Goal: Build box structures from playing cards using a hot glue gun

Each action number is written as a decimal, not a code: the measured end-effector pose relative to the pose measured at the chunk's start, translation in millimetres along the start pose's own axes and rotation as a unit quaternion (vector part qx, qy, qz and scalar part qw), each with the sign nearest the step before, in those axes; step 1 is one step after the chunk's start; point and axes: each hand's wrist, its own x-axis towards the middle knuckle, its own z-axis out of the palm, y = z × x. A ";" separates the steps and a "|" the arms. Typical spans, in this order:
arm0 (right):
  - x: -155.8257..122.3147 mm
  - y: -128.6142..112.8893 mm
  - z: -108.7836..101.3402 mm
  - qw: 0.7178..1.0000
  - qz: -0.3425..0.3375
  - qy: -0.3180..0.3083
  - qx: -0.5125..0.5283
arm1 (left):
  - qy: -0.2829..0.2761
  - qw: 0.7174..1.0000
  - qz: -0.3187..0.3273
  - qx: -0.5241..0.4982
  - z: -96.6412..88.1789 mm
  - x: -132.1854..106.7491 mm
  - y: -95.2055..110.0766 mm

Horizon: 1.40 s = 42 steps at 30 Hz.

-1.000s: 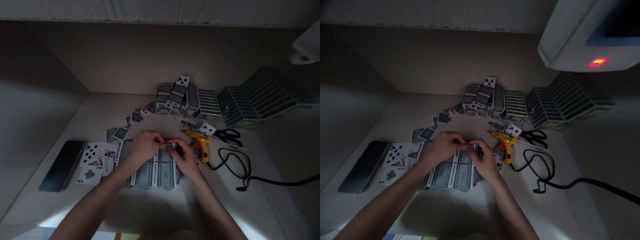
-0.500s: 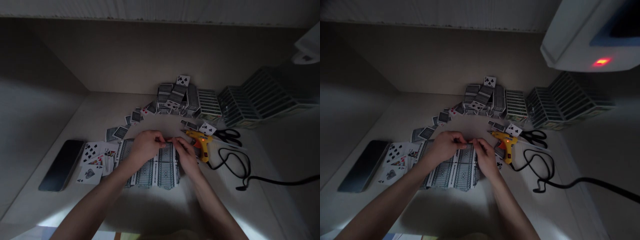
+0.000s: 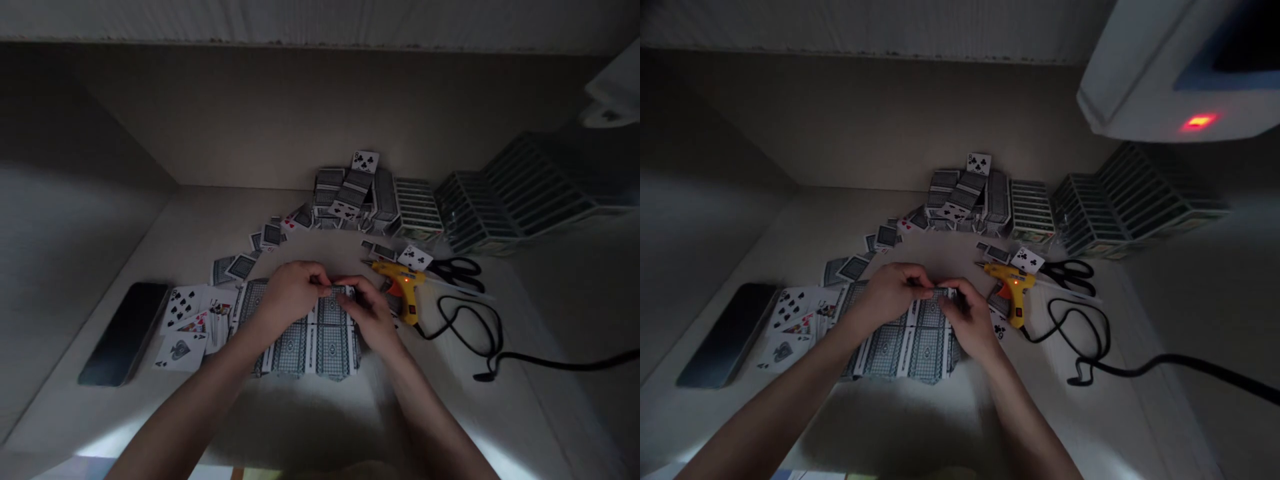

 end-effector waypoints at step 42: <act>4.9 -12.2 17.3 0.991 0.034 0.124 -0.024 | 0.012 1.000 -0.001 -0.024 -3.1 -3.6 1.2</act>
